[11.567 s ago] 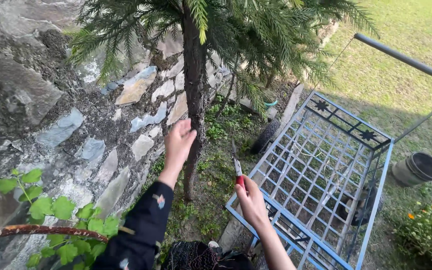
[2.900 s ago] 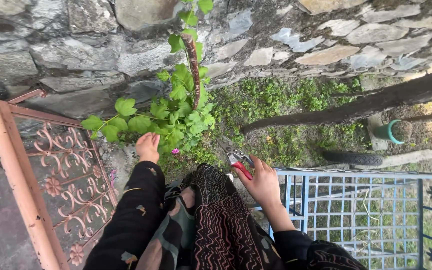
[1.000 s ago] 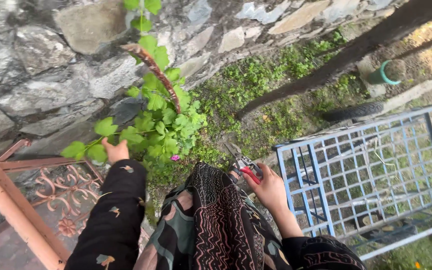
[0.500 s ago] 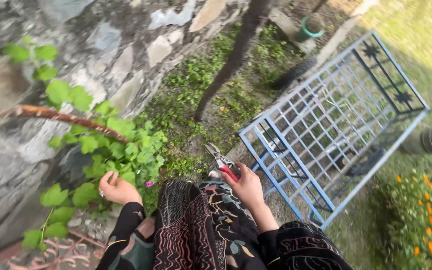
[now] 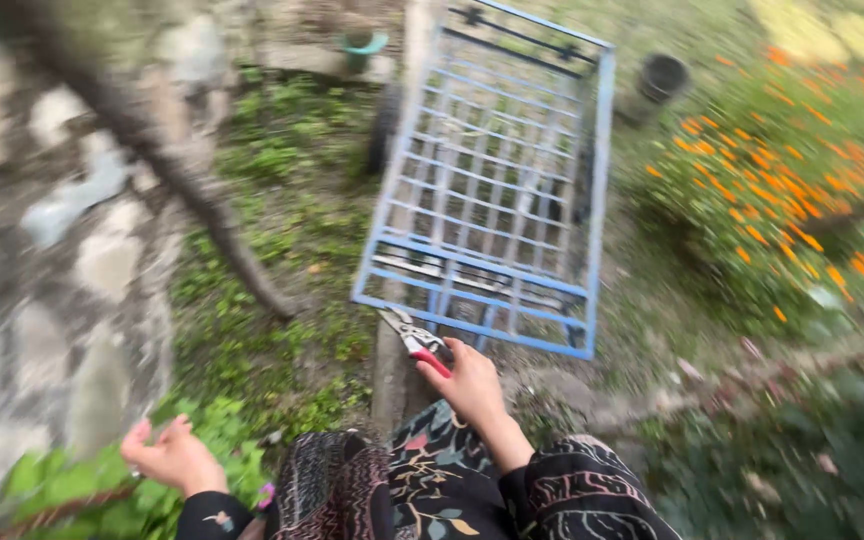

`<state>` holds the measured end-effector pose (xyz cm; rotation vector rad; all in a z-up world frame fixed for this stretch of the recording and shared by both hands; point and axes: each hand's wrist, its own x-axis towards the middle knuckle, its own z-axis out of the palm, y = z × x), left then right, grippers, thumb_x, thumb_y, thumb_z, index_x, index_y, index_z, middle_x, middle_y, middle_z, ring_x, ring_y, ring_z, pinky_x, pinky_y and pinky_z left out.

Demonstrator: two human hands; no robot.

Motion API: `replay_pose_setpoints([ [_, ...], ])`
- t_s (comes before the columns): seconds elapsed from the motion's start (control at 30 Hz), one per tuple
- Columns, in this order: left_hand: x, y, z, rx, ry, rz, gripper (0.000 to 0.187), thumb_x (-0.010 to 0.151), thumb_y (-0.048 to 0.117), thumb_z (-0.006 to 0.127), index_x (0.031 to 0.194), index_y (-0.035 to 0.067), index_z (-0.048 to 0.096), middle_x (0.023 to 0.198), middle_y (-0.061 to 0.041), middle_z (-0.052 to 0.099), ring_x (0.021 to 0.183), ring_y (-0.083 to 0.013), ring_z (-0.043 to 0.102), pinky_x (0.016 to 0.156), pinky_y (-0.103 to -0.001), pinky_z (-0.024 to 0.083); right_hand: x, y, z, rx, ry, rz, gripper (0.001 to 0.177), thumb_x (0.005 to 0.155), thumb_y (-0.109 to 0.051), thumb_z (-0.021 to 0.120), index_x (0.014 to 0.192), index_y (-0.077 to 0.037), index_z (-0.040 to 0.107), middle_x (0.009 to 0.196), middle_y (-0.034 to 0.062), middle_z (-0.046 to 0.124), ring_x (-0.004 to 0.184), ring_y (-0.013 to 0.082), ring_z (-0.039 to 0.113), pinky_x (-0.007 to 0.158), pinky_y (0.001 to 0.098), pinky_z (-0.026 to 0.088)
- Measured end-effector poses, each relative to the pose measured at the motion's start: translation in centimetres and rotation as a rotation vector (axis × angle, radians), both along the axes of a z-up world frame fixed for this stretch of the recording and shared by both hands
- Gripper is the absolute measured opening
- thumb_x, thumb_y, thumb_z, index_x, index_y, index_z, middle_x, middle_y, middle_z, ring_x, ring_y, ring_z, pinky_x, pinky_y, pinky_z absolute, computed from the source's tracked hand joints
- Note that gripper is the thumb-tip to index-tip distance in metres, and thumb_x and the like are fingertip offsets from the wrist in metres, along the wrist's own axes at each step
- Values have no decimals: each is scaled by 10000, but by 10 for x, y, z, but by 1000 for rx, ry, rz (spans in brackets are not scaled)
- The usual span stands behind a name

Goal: Pruning various plants and trees in a garden using handheld shears.

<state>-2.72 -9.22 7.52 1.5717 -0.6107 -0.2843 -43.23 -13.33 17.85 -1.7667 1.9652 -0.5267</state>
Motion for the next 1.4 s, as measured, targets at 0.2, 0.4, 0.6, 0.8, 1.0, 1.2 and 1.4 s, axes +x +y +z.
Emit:
replay_pose_setpoints([
  [0.2, -31, -84, -32, 238, 176, -366, 526, 870, -122, 607, 1311, -67, 326, 1288, -263, 517, 976, -232, 639, 757, -288, 557, -78, 34, -11, -80, 16, -223, 643, 821, -510, 718, 1233, -20, 651, 1028, 118, 751, 901, 296, 714, 791, 395, 540],
  [0.4, -152, -115, 17, 275, 117, -572, 551, 878, -116, 649, 1322, -53, 329, 1302, -224, 512, 941, -223, 611, 741, -266, 558, -179, 66, -9, 89, -138, -537, 633, 847, -536, 685, 1289, -85, 645, 1029, 101, 752, 825, 218, 724, 707, 323, 571],
  [0.6, -251, -129, 36, 404, 121, -812, 357, 989, -121, 506, 1294, -43, 337, 1278, -159, 436, 939, -174, 639, 788, -227, 555, -278, 123, -26, 72, -267, -898, 648, 819, -599, 652, 1290, -154, 632, 1140, 100, 736, 996, 295, 702, 853, 381, 533],
  [0.8, -343, -157, 3, 359, 71, -977, 331, 1021, -84, 502, 1314, -47, 353, 1269, -157, 460, 904, -200, 641, 752, -255, 532, -344, 184, -65, -69, -613, -1173, 586, 866, -507, 651, 1253, -68, 674, 1054, 72, 741, 904, 176, 665, 816, 280, 514],
  [1.0, -458, -177, -9, 460, 103, -1245, 344, 1005, -62, 512, 1309, -37, 353, 1263, -168, 492, 894, -218, 635, 747, -284, 536, -363, 247, -105, -143, -804, -1431, 585, 886, -465, 653, 1277, -30, 661, 994, 57, 737, 787, 114, 628, 715, 228, 479],
  [1.2, -527, -183, -5, 494, 137, -1498, 296, 1024, -17, 488, 1302, -9, 389, 1239, -139, 508, 963, -218, 643, 793, -287, 522, -333, 284, -72, -203, -980, -1608, 510, 957, -424, 580, 1279, -35, 651, 953, 50, 665, 805, 112, 580, 734, 238, 440],
  [1.4, -543, -219, -18, 555, 188, -1633, 320, 1014, 28, 514, 1321, -3, 428, 1218, -132, 545, 969, -213, 644, 787, -281, 520, -295, 300, -55, -430, -837, -1633, 487, 949, -342, 613, 1296, 0, 623, 999, 93, 694, 806, 123, 611, 703, 235, 484],
])
